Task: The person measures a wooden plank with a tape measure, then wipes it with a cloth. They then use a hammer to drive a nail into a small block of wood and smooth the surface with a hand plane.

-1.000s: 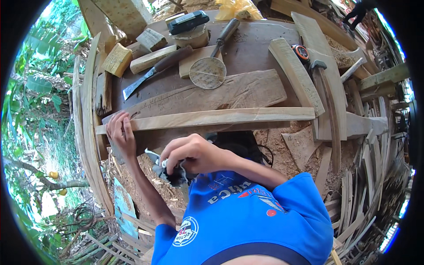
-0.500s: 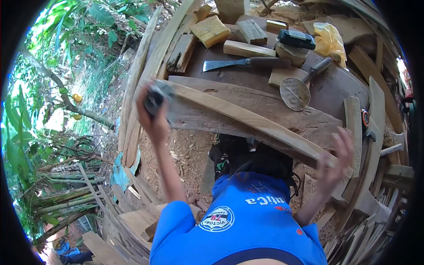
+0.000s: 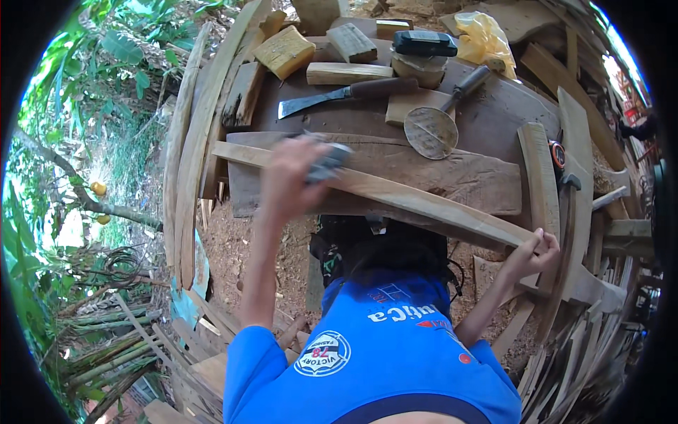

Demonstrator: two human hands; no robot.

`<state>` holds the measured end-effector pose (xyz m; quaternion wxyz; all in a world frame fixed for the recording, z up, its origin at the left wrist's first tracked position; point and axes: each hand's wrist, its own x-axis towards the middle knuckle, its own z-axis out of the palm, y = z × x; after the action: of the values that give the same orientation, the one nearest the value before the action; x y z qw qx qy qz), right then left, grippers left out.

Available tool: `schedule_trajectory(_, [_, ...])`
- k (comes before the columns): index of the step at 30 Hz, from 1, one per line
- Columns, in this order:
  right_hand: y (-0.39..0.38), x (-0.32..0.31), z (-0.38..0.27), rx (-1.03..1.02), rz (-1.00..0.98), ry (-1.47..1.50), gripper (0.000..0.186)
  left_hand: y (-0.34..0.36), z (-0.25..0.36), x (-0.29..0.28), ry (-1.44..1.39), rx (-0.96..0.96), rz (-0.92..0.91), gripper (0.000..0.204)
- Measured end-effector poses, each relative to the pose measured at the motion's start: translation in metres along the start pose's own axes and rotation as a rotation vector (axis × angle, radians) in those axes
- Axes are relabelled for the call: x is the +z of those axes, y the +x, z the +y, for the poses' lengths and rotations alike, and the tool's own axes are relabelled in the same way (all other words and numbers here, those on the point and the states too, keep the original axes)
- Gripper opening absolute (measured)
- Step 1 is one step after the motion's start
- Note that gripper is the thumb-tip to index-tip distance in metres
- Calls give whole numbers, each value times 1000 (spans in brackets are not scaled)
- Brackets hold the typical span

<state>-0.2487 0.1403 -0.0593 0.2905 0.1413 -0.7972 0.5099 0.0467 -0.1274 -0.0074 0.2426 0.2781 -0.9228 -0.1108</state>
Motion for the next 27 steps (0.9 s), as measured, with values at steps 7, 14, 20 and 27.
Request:
schedule_trajectory(7, [16,3,-27,47,256,275,22,34,171,79,-238,326,32,53])
schedule_trajectory(14, [117,-39,-88,-441,664,698,29,51,212,16,-323,447,443,40])
schedule_trajectory(20, [125,-39,-135,-468,515,1293,36,9,79,-15,-260,216,356,43])
schedule_trajectory(27, [118,-33,-91,-127,-198,1943,53,-62,-108,-21,-379,-627,398,24])
